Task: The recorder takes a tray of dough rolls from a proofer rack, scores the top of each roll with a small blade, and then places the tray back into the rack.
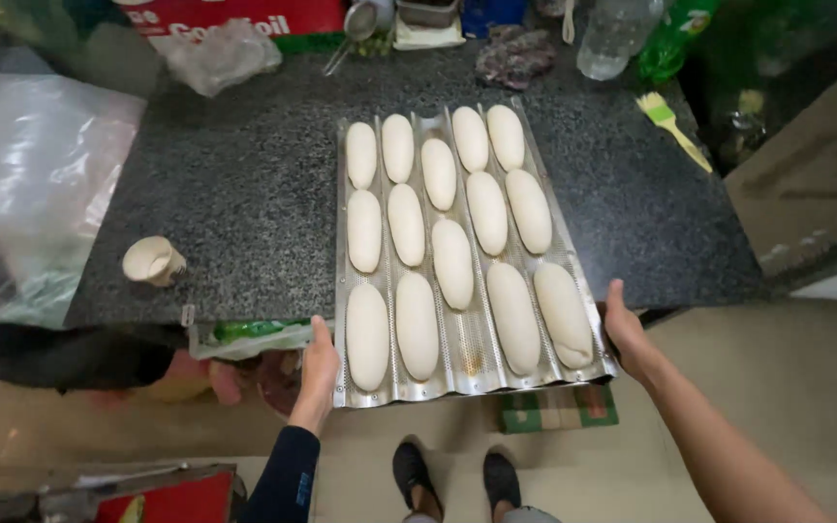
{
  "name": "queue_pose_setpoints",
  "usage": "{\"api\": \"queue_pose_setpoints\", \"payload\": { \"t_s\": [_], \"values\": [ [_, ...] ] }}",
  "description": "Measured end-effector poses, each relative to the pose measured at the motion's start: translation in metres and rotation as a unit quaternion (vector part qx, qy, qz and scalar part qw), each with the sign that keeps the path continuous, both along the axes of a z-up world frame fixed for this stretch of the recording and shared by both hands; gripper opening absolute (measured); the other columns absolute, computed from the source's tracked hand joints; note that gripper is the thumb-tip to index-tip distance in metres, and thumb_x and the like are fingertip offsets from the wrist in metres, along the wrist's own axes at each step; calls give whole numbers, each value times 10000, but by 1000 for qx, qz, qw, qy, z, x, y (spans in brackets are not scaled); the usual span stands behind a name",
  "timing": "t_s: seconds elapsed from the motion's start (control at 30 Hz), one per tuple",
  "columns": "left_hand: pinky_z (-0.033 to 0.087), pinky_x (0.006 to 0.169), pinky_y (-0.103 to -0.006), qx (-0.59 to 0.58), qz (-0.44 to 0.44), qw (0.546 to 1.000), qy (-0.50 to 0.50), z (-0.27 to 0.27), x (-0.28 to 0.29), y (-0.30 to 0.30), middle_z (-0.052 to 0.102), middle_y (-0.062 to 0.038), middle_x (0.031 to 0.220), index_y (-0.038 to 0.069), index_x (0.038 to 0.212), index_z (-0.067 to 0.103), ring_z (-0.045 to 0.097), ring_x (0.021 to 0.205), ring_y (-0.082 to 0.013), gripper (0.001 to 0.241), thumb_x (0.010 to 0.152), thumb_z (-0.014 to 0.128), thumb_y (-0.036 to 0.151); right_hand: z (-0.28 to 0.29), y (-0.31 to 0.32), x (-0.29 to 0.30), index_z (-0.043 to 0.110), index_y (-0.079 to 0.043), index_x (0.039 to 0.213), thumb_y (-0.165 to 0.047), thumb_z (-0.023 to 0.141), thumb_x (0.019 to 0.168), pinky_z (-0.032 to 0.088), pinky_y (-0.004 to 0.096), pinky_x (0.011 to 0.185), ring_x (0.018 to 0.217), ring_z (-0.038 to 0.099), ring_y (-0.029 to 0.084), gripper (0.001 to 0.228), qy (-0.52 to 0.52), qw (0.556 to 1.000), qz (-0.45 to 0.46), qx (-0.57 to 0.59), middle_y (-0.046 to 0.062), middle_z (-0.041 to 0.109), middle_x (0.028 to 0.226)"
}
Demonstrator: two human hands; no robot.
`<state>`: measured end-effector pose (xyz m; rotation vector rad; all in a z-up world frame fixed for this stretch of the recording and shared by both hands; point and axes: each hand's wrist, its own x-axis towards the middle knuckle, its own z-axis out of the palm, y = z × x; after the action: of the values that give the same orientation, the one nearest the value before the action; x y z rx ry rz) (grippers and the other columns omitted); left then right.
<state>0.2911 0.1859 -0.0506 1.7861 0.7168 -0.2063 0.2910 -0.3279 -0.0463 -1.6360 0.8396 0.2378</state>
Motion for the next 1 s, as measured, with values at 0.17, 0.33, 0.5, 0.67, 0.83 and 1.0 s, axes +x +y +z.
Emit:
{"api": "queue_pose_setpoints", "payload": {
  "t_s": [0.17,0.33,0.5,0.67,0.83,1.0],
  "values": [
    [475,998,-465,-5,-1,1000,22,34,10,10,689,-277,1232,-127,1219,626,635,1161,-375,852,1023,282,628,-18,29,1,674,59,1229,-686,184,1080,398,506,987,1155,517,395,904,-10,998,61,-25,259,638,1229],
    [420,1042,-430,-3,23,998,-62,-15,18,32,562,-283,1361,-99,1370,476,559,1235,-358,762,1048,355,581,-35,39,0,666,-21,1107,-628,218,1046,471,336,804,882,583,163,757,-93,990,78,-74,46,694,997],
    [441,1029,-422,-23,20,998,-52,-10,13,31,627,-272,1286,-107,1305,521,598,1187,-355,738,1045,352,563,-36,45,1,694,20,1048,-633,187,1070,449,404,690,782,540,221,827,22,994,52,-98,101,651,887],
    [420,1043,-405,-18,8,997,-80,-21,12,34,614,-257,1288,-106,1303,517,582,1200,-333,721,1049,367,551,-30,46,-3,676,15,1083,-655,188,1062,468,410,729,825,557,228,829,31,995,37,-84,85,654,912],
    [427,1029,-408,-34,-5,997,-70,-18,9,39,626,-209,1303,-40,1320,527,587,1210,-310,665,1037,366,540,-5,35,7,693,-35,1151,-671,202,1007,539,360,809,904,676,204,816,4,996,85,-29,62,735,987],
    [531,888,-387,10,-13,997,-78,-53,-10,62,767,-156,1089,-8,1206,658,708,1007,-266,580,1043,453,510,50,22,43,670,-6,1208,-582,401,1044,540,394,684,738,664,238,657,20,986,70,-149,147,723,981]
  ]
}}
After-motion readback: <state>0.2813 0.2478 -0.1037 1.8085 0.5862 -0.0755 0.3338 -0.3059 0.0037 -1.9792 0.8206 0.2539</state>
